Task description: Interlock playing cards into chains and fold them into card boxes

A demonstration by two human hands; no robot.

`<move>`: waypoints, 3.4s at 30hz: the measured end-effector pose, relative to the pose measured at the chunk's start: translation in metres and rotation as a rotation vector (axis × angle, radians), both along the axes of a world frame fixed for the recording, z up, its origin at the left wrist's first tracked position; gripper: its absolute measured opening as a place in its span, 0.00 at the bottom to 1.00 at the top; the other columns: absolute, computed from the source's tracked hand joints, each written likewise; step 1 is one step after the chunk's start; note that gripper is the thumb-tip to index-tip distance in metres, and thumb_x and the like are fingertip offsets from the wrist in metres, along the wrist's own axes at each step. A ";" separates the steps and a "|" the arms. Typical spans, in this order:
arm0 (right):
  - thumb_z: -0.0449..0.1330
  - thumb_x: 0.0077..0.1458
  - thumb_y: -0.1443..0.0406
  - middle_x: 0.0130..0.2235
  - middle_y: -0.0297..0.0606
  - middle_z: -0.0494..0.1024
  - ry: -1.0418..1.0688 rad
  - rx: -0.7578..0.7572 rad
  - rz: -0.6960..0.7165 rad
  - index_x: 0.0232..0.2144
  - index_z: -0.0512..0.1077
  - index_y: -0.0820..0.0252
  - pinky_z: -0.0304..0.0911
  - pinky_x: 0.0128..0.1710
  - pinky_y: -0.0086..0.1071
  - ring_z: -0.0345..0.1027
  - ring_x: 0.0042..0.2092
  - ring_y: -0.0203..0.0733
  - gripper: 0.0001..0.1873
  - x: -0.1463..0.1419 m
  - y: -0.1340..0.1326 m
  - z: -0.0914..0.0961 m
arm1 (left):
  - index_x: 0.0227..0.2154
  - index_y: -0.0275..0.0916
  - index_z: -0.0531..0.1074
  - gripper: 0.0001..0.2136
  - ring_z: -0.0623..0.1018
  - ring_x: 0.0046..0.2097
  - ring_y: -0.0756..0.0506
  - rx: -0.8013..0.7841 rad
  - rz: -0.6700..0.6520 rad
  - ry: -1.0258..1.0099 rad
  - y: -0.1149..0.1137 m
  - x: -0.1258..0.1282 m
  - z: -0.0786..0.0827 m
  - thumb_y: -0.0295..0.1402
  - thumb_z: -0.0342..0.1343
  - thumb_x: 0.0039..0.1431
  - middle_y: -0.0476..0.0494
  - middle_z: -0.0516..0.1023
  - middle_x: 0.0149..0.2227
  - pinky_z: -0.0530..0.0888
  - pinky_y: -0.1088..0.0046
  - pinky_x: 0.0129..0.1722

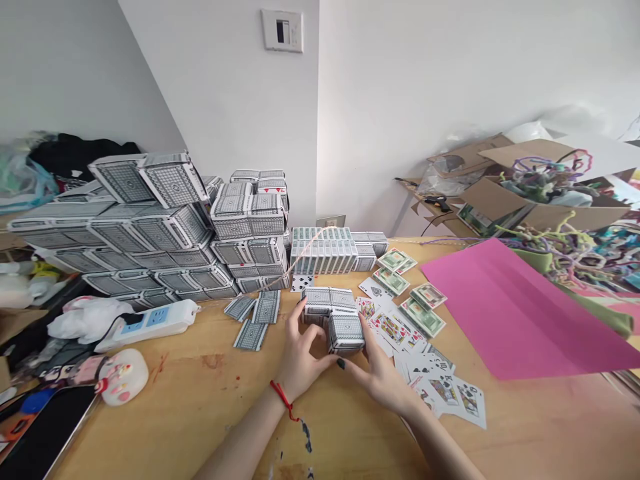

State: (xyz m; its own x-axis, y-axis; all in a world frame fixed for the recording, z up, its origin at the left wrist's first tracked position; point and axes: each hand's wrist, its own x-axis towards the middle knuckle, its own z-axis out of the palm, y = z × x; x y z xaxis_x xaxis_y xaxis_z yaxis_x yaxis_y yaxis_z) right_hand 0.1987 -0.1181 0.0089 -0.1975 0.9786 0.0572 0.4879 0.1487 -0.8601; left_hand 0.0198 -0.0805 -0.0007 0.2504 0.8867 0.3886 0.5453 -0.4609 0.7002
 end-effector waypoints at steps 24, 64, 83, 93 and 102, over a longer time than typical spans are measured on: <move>0.57 0.45 0.57 0.49 0.51 0.72 -0.177 0.049 -0.415 0.59 0.51 0.71 0.65 0.45 0.39 0.68 0.48 0.52 0.42 -0.024 0.003 0.005 | 0.28 0.39 0.71 0.05 0.51 0.61 0.33 0.072 0.027 0.081 -0.004 0.006 -0.003 0.34 0.57 0.50 0.42 0.39 0.61 0.58 0.50 0.57; 0.48 0.56 0.53 0.55 0.43 0.66 0.239 -0.032 -0.344 0.54 0.62 0.60 0.53 0.56 0.46 0.56 0.58 0.48 0.27 0.000 0.008 0.002 | 0.27 0.39 0.70 0.05 0.56 0.60 0.37 0.006 0.078 -0.053 -0.007 0.010 0.003 0.34 0.53 0.55 0.42 0.45 0.61 0.59 0.55 0.56; 0.48 0.55 0.51 0.50 0.41 0.72 0.285 -0.090 -0.262 0.52 0.66 0.59 0.58 0.52 0.46 0.63 0.53 0.50 0.27 0.003 0.009 0.015 | 0.45 0.43 0.67 0.13 0.56 0.60 0.38 -0.031 0.031 -0.189 -0.005 0.012 0.004 0.35 0.51 0.57 0.42 0.48 0.59 0.59 0.56 0.58; 0.50 0.55 0.53 0.50 0.41 0.72 0.299 -0.063 -0.241 0.53 0.64 0.58 0.62 0.50 0.45 0.66 0.51 0.50 0.26 0.000 0.008 0.018 | 0.44 0.42 0.69 0.12 0.54 0.61 0.40 -0.002 0.079 -0.144 -0.005 0.010 0.003 0.34 0.44 0.60 0.41 0.52 0.59 0.57 0.57 0.59; 0.54 0.53 0.55 0.53 0.44 0.69 0.360 -0.047 -0.318 0.54 0.62 0.59 0.64 0.48 0.44 0.64 0.52 0.49 0.28 -0.002 0.007 0.010 | 0.46 0.43 0.67 0.13 0.54 0.61 0.40 0.019 0.064 -0.102 -0.006 0.010 0.001 0.32 0.46 0.59 0.42 0.47 0.60 0.58 0.57 0.58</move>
State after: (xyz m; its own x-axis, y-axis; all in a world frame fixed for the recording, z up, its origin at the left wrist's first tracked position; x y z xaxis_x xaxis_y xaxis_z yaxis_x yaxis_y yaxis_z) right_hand 0.1970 -0.1106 0.0193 0.1362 0.9905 0.0212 0.1727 -0.0027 -0.9850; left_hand 0.0297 -0.0861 0.0003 0.1523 0.8918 0.4260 0.5006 -0.4413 0.7448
